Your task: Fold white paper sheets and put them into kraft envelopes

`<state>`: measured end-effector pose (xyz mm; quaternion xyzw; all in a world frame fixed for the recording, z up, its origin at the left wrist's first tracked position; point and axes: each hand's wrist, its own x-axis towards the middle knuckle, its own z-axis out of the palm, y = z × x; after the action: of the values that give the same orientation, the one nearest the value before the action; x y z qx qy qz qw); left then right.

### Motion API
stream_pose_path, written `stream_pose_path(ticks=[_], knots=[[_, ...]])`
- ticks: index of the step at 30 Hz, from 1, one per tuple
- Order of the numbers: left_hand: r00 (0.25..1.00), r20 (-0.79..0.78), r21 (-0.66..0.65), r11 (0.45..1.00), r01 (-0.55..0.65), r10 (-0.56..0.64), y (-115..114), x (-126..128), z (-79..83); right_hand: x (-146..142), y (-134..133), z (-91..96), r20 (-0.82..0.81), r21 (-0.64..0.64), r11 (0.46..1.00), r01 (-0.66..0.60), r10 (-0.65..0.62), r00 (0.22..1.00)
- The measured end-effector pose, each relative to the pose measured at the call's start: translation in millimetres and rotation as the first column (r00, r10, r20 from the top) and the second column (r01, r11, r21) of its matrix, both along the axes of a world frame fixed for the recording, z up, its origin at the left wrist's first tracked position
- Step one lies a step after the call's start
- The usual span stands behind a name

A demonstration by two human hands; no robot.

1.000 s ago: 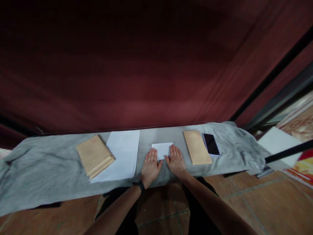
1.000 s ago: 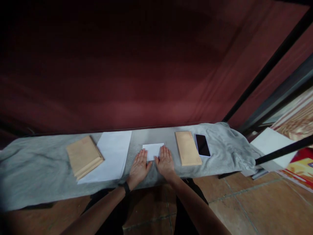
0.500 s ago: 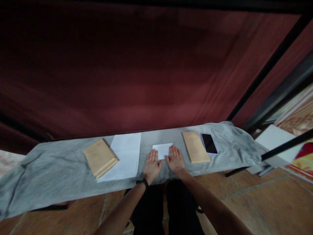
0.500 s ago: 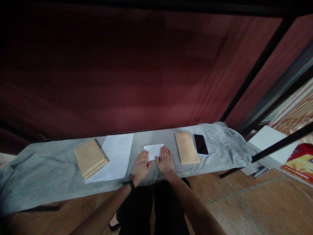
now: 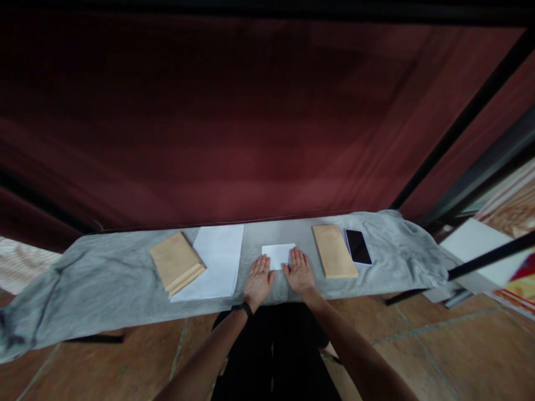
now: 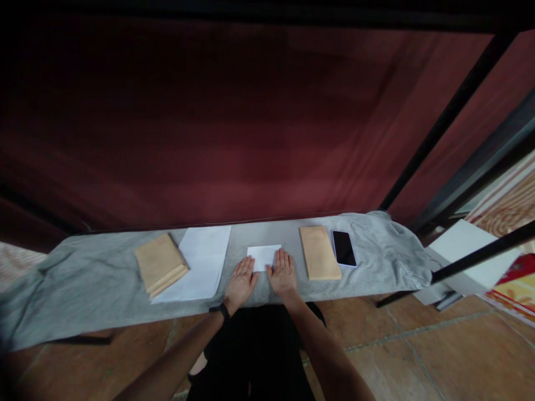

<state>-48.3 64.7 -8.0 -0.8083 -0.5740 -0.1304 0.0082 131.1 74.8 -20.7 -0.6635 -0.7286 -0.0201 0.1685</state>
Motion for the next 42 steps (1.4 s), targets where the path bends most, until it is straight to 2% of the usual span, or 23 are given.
stream_pose_path(ticks=[17,27,31,37,42], knots=[[1.0,0.027,-0.007,1.0,-0.012,0.012,1,0,-4.3,2,1,-15.2,0.04,0.164,0.986,-0.028,0.022,0.999],[0.999,0.043,-0.021,1.0,-0.007,0.008,2,-1,-1.5,5,0,-15.5,0.06,0.152,0.988,-0.04,0.031,0.998],[0.998,0.066,-0.028,1.0,-0.013,0.015,1,-1,-1.0,-5,7,-8.4,0.036,0.105,0.994,-0.013,0.009,0.999],[0.996,0.083,-0.037,0.999,-0.014,0.017,0,-1,-0.1,-35,19,1.0,0.007,-0.055,0.985,-0.165,0.165,0.986],[0.996,0.087,-0.028,1.0,-0.002,0.004,1,-2,-3.0,-38,20,-2.6,0.006,-0.121,0.984,-0.129,0.13,0.991]])
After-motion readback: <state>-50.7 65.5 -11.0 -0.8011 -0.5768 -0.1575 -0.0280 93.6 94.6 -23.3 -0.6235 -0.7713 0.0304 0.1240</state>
